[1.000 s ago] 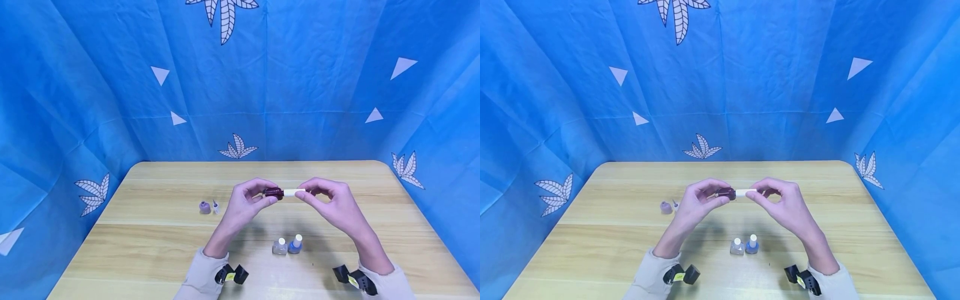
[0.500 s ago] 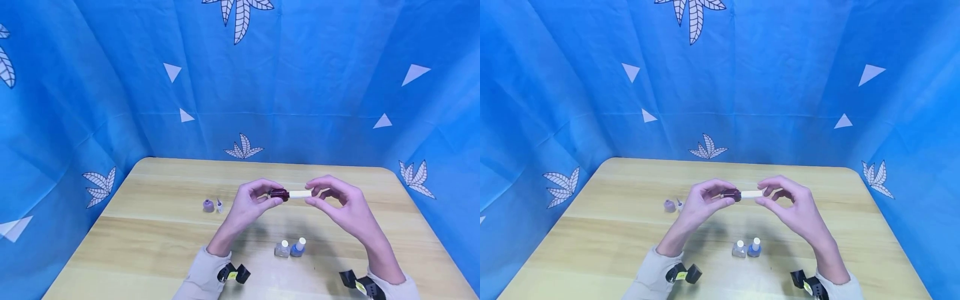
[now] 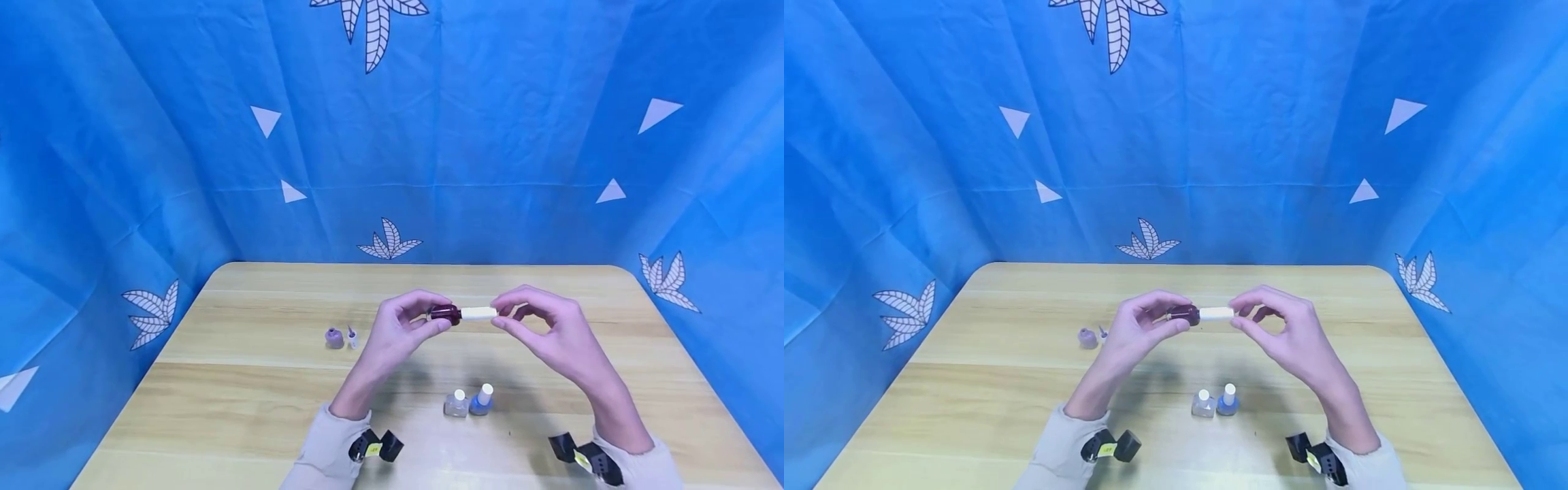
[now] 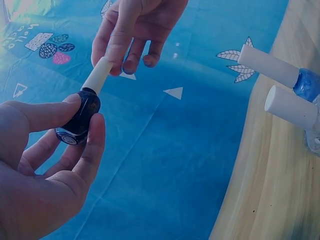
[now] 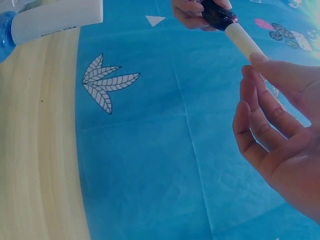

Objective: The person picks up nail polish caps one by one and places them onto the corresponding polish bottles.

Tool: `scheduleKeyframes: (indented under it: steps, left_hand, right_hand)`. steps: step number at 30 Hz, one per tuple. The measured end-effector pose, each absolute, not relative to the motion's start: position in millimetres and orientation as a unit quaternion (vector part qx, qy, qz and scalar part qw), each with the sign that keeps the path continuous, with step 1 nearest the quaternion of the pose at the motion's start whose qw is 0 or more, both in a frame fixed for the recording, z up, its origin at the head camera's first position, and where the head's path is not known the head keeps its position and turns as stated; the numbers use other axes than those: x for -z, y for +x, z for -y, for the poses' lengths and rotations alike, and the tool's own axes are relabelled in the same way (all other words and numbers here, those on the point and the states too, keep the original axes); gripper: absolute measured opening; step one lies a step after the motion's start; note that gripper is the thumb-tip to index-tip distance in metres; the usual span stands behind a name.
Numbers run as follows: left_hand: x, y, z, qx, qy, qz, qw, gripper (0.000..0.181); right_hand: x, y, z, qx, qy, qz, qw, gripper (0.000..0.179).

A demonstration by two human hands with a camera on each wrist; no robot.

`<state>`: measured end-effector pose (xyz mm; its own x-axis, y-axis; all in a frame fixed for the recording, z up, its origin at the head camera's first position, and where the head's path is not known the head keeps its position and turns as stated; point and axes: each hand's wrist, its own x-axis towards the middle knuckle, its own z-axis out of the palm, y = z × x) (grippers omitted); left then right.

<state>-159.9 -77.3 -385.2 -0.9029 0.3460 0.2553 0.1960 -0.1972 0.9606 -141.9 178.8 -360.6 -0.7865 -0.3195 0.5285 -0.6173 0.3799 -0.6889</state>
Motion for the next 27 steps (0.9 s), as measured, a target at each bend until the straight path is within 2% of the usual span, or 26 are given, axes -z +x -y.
scheduleKeyframes:
  steps: [15, 27]
  left_hand:
    - [385.3, -160.2, 77.6, -0.752, 0.219, -0.621, 0.043, 0.027]
    - [384.7, -160.5, 76.3, -0.749, 0.212, -0.626, 0.047, 0.028]
  right_hand:
    - [362.4, -140.6, -171.1, -0.451, 0.250, 0.841, 0.166, 0.017]
    - [364.8, -142.1, -171.8, -0.429, 0.264, 0.847, 0.172, 0.019]
